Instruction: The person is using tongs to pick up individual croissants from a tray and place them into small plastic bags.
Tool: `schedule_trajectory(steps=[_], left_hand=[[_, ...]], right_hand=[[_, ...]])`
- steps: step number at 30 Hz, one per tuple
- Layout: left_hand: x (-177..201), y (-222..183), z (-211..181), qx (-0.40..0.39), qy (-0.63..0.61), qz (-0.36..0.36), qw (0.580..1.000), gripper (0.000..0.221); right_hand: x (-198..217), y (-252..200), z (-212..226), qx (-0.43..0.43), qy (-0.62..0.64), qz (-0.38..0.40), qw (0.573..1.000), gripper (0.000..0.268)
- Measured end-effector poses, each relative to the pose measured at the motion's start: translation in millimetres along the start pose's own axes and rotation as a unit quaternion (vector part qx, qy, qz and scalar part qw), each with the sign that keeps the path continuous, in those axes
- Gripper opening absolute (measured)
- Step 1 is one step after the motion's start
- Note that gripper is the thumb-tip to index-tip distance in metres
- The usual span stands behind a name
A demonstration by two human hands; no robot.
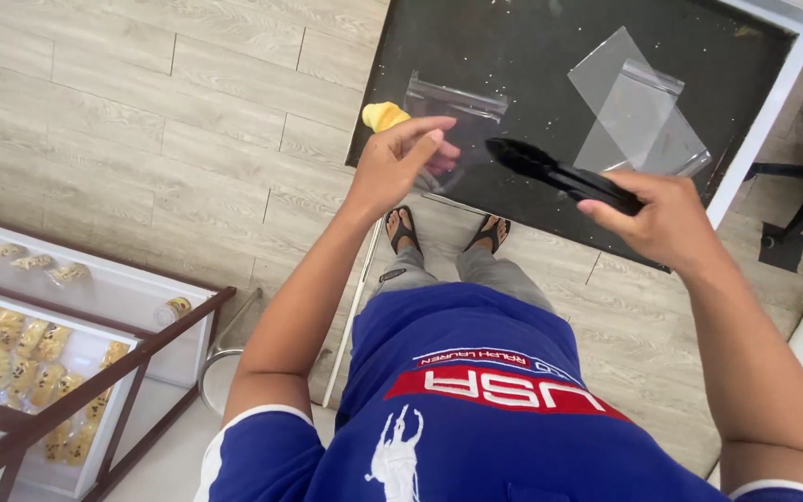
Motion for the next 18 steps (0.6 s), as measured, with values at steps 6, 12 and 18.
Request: schedule_trajectory(steps=[6,12,18], left_hand=[[-52.2,-10.0,-4.3,-0.013,-0.044,-0.029,0.999,0.030],[-79.2,-28.1,-40.2,-0.168,0.167,-0.018,0.971,0.024],[-130.6,-56.0,-74.7,-0.356,0.362,0.075,0.859,0.031]], right_hand=[[18.0,2.3,-37.6,0.031,0.037,0.040,0.998,0.016],[71.9,-10.4,-50.0,0.134,-0.063,0.034,0.988,0.021],[85.4,-8.1,-45.1,0.276,-0.203,-0.076,0.936,0.031]])
Point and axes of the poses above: each hand's wrist, its own y-axis towards the middle knuckle, its own x-axis out of the back of the hand, z = x × y, the point moved 10 cm from there along y, towards the middle knuckle, and after that the axes turned 11 degrees about -x, right-handed, at the moved point
